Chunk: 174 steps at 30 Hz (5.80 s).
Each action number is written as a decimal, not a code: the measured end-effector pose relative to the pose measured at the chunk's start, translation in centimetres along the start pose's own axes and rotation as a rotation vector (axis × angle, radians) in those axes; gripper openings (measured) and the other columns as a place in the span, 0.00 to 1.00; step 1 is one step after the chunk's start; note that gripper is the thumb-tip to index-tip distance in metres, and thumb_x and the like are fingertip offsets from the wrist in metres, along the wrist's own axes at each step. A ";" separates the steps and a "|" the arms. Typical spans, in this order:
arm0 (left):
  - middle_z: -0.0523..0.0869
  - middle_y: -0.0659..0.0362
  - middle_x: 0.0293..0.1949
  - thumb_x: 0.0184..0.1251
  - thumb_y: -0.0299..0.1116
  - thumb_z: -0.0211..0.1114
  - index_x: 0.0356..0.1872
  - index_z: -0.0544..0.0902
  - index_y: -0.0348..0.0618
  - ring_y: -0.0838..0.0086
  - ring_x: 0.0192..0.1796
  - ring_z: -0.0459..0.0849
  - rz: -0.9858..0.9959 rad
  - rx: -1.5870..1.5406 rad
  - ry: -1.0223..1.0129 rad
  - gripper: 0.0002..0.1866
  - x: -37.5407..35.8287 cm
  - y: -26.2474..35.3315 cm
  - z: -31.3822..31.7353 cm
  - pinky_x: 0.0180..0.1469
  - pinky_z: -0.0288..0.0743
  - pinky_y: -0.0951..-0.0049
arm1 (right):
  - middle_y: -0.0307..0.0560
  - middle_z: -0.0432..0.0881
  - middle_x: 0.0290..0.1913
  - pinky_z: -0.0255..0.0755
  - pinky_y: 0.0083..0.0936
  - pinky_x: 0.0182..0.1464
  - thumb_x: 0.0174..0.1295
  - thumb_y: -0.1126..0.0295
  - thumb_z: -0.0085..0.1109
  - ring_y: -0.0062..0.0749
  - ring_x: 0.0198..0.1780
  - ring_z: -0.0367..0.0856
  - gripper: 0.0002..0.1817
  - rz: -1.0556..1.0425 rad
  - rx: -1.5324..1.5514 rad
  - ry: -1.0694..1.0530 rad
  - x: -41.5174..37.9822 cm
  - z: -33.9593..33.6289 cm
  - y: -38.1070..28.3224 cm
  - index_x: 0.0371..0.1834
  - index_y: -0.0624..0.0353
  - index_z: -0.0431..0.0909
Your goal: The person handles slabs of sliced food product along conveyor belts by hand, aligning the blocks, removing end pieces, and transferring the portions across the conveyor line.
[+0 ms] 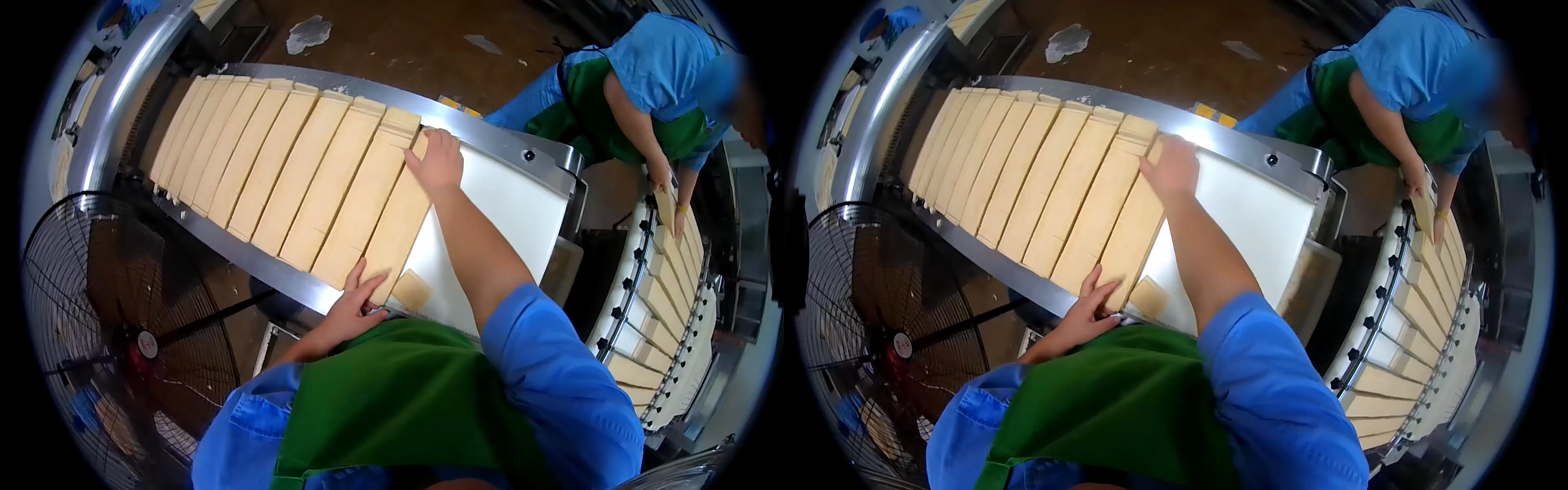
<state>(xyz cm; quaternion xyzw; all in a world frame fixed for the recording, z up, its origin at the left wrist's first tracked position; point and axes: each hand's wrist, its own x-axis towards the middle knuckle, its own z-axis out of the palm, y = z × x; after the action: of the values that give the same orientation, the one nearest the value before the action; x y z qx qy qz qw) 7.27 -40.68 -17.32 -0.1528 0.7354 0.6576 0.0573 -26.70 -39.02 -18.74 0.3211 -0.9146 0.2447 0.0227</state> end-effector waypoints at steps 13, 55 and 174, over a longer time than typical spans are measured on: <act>0.58 0.44 0.77 0.52 0.40 0.77 0.75 0.65 0.59 0.51 0.53 0.85 0.086 0.848 -0.114 0.47 6.6 5.5 2.1 0.53 0.82 0.57 | 0.57 0.78 0.59 0.63 0.56 0.66 0.50 0.42 0.73 0.52 0.65 0.72 0.41 0.634 -0.146 -0.109 -15.7 -17.8 14.9 0.59 0.62 0.74; 0.71 0.55 0.64 0.58 0.17 0.65 0.71 0.70 0.45 0.71 0.54 0.78 0.420 0.350 -0.613 0.36 20.7 23.3 63.3 0.52 0.80 0.73 | 0.64 0.72 0.70 0.60 0.45 0.74 0.65 0.35 0.54 0.59 0.73 0.66 0.44 0.753 -0.110 0.202 -44.1 -48.8 52.3 0.69 0.64 0.71; 0.76 0.57 0.67 0.71 0.27 0.63 0.70 0.70 0.40 0.83 0.39 0.79 0.142 0.199 0.004 0.27 12.5 12.9 30.7 0.41 0.77 0.79 | 0.50 0.77 0.68 0.57 0.49 0.76 0.71 0.65 0.49 0.49 0.73 0.68 0.20 0.388 -0.573 0.017 -32.3 -40.5 47.8 0.64 0.52 0.76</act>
<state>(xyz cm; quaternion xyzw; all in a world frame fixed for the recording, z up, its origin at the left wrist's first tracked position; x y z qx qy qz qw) -11.99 -11.16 -12.54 -0.0952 0.8062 0.5834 0.0237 -34.38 30.58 -10.27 0.1198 -0.9899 -0.0198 0.0729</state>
